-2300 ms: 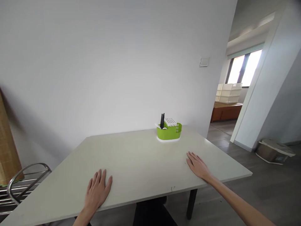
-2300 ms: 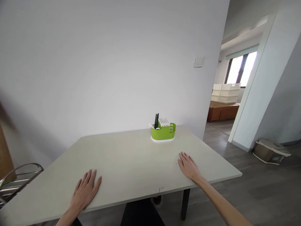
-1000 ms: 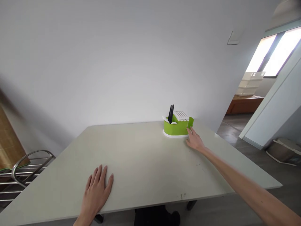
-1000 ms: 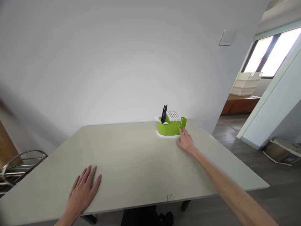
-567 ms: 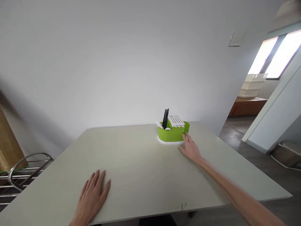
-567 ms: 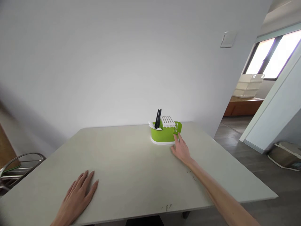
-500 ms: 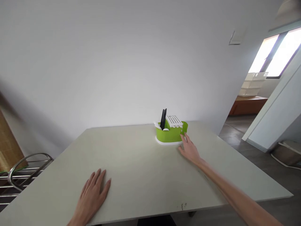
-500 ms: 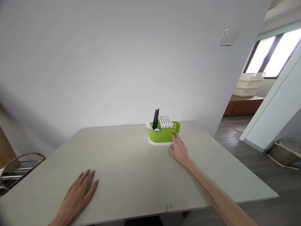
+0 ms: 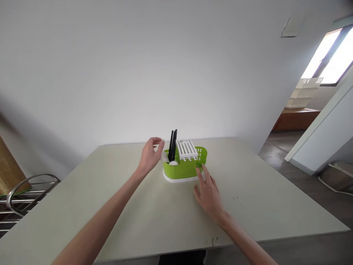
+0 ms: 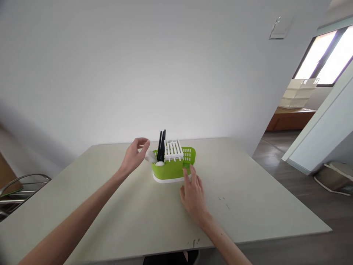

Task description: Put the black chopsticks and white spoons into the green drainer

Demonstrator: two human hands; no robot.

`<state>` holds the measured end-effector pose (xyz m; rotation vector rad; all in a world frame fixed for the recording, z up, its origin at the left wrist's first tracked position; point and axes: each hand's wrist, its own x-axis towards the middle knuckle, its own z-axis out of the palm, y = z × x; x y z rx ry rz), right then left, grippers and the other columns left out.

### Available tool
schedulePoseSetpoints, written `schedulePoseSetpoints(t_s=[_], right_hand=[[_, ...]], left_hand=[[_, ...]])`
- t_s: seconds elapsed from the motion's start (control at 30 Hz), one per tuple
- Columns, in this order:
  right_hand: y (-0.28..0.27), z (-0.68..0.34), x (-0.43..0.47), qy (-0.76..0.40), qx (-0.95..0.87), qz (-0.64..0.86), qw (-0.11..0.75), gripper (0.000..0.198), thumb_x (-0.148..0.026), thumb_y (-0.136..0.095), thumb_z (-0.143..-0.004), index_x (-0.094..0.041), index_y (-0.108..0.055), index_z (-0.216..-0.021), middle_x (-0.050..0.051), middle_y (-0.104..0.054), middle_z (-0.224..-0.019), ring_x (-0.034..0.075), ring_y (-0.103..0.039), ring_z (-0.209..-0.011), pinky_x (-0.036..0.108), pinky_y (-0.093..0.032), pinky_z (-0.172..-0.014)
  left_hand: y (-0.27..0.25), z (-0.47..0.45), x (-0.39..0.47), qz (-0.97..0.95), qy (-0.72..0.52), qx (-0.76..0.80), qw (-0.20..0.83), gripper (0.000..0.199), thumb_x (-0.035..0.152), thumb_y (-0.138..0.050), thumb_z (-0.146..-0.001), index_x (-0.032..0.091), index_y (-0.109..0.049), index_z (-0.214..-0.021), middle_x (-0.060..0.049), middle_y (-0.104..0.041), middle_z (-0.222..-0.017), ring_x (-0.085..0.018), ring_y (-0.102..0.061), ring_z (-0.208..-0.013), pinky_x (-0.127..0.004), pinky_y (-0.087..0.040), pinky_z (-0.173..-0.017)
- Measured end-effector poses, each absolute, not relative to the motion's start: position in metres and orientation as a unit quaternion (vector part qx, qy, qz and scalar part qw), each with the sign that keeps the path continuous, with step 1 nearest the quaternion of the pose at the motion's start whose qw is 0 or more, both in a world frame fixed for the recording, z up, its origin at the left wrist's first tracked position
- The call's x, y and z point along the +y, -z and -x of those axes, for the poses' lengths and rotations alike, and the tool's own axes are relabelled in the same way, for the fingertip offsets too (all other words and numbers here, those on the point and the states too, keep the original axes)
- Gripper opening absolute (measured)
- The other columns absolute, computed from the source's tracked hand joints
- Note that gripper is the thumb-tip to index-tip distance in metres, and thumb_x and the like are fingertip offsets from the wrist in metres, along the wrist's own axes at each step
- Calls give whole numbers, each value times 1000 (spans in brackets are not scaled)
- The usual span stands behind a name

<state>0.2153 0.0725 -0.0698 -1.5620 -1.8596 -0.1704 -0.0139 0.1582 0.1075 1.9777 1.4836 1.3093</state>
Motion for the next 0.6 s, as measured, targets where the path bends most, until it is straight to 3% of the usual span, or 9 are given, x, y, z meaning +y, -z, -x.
schedulePoseSetpoints(t_s=[0.17,0.3,0.4,0.5,0.6], right_hand=[[69,-197,55,20,-706,600,377,97,-10,-49,-93,-37,3,-170,11,-17,-175,38,-34,-156,59,-48,-112],[72,-193,52,4,-698,597,395,99,-7,-46,-93,-41,5,-170,7,-15,-176,39,-34,-156,62,-49,-110],[73,-193,52,-1,-698,599,393,99,-7,-46,-93,-42,6,-169,6,-14,-177,38,-35,-155,62,-50,-109],[73,-194,52,-9,-703,598,385,98,-7,-46,-93,-40,5,-170,7,-14,-177,37,-35,-155,60,-52,-108],[75,-196,52,-10,-706,589,393,96,-7,-46,-94,-38,4,-170,9,-13,-176,37,-34,-155,58,-53,-108]], left_hand=[[-116,-27,216,-629,-434,570,301,64,57,-72,-89,15,-50,-133,-25,-64,-139,-28,-67,-117,-34,-52,-89],[-107,-37,239,-629,-403,580,325,37,50,-74,-89,16,-64,-101,-17,-77,-96,-27,-71,-86,-36,-50,-77],[-100,-37,241,-640,-423,560,314,30,43,-66,-96,20,-62,-78,-11,-76,-80,-24,-69,-75,-34,-50,-76],[-99,-34,237,-634,-468,540,296,36,43,-48,-107,21,-56,-80,-9,-76,-83,-19,-69,-72,-31,-52,-74],[-108,-26,235,-587,-568,495,296,38,45,-34,-111,23,-48,-84,-1,-66,-69,-13,-65,-58,-26,-52,-63]])
